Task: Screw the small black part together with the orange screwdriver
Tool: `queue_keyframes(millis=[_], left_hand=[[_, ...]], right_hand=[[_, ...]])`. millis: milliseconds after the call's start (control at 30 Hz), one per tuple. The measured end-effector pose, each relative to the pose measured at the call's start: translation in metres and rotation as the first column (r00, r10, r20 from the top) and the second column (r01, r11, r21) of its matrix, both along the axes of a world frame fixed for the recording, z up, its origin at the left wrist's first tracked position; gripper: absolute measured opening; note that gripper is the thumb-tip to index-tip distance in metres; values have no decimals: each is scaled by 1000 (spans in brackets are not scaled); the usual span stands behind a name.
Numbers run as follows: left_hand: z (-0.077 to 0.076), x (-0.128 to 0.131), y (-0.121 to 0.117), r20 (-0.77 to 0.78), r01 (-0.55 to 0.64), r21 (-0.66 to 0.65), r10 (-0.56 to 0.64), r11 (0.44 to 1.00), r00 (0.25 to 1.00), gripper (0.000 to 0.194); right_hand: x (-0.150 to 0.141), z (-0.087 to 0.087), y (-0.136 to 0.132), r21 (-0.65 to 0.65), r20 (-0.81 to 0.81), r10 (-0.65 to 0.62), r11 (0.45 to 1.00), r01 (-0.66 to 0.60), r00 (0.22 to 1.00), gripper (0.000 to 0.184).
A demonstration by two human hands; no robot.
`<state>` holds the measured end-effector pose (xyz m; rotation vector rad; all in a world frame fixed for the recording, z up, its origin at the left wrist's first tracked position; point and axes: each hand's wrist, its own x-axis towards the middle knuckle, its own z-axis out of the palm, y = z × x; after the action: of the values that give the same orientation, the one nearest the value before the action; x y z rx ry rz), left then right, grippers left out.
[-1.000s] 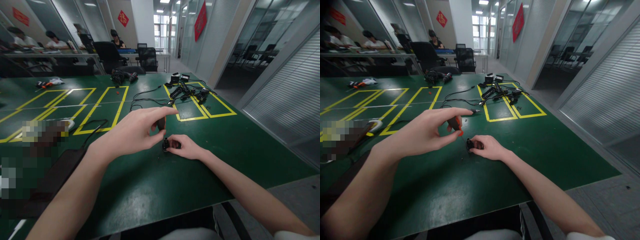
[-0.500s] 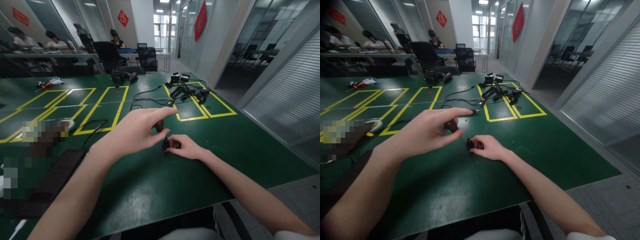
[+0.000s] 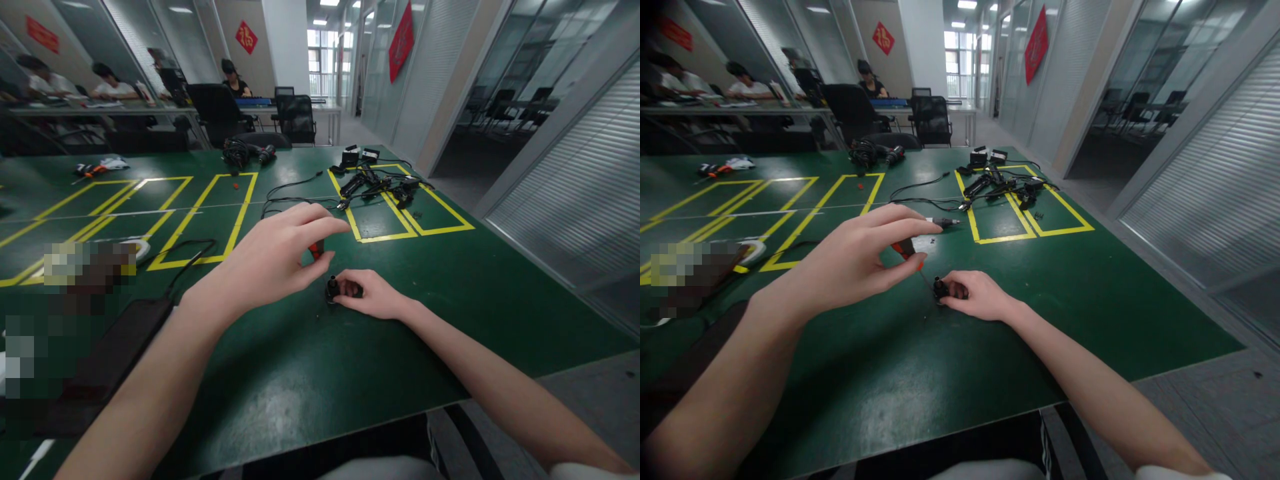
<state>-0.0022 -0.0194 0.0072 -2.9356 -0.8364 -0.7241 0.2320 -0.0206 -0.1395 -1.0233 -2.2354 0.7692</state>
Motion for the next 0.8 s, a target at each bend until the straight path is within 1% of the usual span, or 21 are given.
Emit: queue_keyframes(millis=[133, 333, 400, 533, 600, 733, 800], left_hand=[[-2, 1, 0, 30, 33, 12, -33, 999, 999, 33], [-1, 1, 0, 11, 18, 9, -18, 1000, 1000, 26], [1, 0, -2, 8, 23, -19, -23, 1000, 1000, 28], [2, -1, -5, 7, 67, -87, -66, 994, 998, 39], [2, -1, -6, 12, 74, -90, -74, 993, 997, 38], [1, -1, -3, -6, 15, -36, -15, 999, 1000, 30], [0, 0, -2, -7, -8, -11, 8, 1000, 1000, 30]], right_hand=[[0, 1, 0, -3, -5, 4, 1000, -4, 1000, 19], [0, 3, -1, -10, 14, -4, 1000, 4, 1000, 20], [0, 3, -1, -12, 13, -4, 1000, 5, 1000, 18], [0, 3, -2, -14, 3, -3, 1000, 3, 1000, 18], [0, 3, -2, -19, 0, -4, 1000, 4, 1000, 18], [-1, 3, -1, -16, 5, -12, 1000, 13, 1000, 18], [-1, 4, -1, -12, 6, -13, 1000, 13, 1000, 18]])
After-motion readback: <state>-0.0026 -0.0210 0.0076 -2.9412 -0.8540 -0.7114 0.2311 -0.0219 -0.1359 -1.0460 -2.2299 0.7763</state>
